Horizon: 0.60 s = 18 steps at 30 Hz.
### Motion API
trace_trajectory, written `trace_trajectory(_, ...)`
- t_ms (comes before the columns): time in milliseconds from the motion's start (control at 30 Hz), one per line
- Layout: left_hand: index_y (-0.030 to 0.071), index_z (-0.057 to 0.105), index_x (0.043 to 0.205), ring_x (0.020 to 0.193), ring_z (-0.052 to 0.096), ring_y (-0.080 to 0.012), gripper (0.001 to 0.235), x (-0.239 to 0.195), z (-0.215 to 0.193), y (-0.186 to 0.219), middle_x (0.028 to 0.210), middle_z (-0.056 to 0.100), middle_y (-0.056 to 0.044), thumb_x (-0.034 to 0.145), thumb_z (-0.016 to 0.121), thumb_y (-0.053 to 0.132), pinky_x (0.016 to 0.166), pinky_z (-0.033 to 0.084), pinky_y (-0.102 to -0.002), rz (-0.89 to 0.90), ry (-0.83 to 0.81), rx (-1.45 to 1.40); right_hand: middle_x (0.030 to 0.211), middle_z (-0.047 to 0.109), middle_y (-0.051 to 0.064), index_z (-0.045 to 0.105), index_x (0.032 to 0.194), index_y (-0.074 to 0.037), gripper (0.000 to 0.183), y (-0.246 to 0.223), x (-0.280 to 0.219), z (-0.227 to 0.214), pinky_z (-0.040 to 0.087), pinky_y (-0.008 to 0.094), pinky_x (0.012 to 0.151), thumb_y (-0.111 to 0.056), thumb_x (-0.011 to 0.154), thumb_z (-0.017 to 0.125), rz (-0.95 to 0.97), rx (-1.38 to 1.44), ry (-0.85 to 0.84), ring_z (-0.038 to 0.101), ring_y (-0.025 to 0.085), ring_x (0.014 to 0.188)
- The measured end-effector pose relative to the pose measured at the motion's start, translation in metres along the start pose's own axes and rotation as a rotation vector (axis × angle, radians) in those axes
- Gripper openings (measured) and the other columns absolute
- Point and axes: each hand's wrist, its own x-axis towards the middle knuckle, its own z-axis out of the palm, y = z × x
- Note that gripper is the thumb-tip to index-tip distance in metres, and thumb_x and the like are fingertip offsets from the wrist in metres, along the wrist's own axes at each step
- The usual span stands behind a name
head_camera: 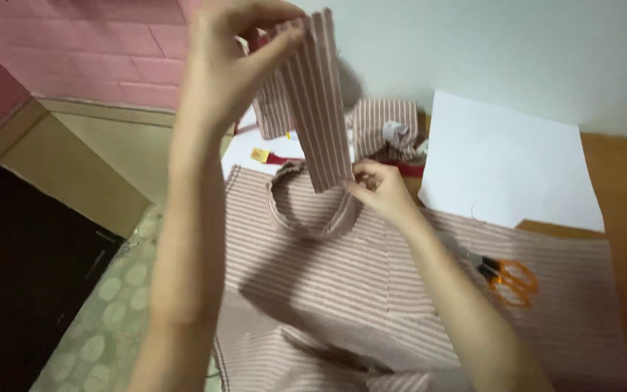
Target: Cutting and organizing pieces of striped fabric using scissors on a work surface.
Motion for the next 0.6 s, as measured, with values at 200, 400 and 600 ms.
trace_trajectory(200,0.007,0.080,0.113,0.078,0.059,-0.0072,0.012,0.019,0.030,0.001,0.101,0.080,-0.003,0.102,0.078,0.010,0.067,0.049,-0.020,-0.058,-0.073,-0.061,0.121,0.079,0.009,0.073,0.128,-0.005,0.046,0.005,0.014,-0.011,0.060,0.030,0.094,-0.026,0.089,0.085,-0.008,0.082,-0.031,0.074,0.018,0.108)
trace_trajectory(400,0.012,0.080,0.113,0.079,0.064,-0.0064,0.015,0.017,0.071,-0.004,0.103,0.082,0.001,0.101,0.076,0.021,0.068,0.051,-0.022,-0.057,-0.249,-0.180,0.162,0.057,0.010,0.046,0.160,-0.012,0.114,-0.044,0.000,-0.047,0.042,0.051,0.121,-0.080,0.070,0.063,0.132,0.216,0.131,0.055,0.027,0.146)
trace_trajectory(600,0.011,0.080,0.114,0.094,0.079,-0.0134,0.018,0.012,0.113,0.000,0.109,0.085,-0.003,0.099,0.074,0.019,0.085,0.063,-0.027,-0.091,-0.357,-0.248,0.131,0.076,0.011,0.064,0.139,-0.003,0.067,-0.082,-0.008,-0.088,0.062,0.038,0.109,-0.040,0.083,0.074,0.090,0.215,0.248,0.074,0.024,0.122)
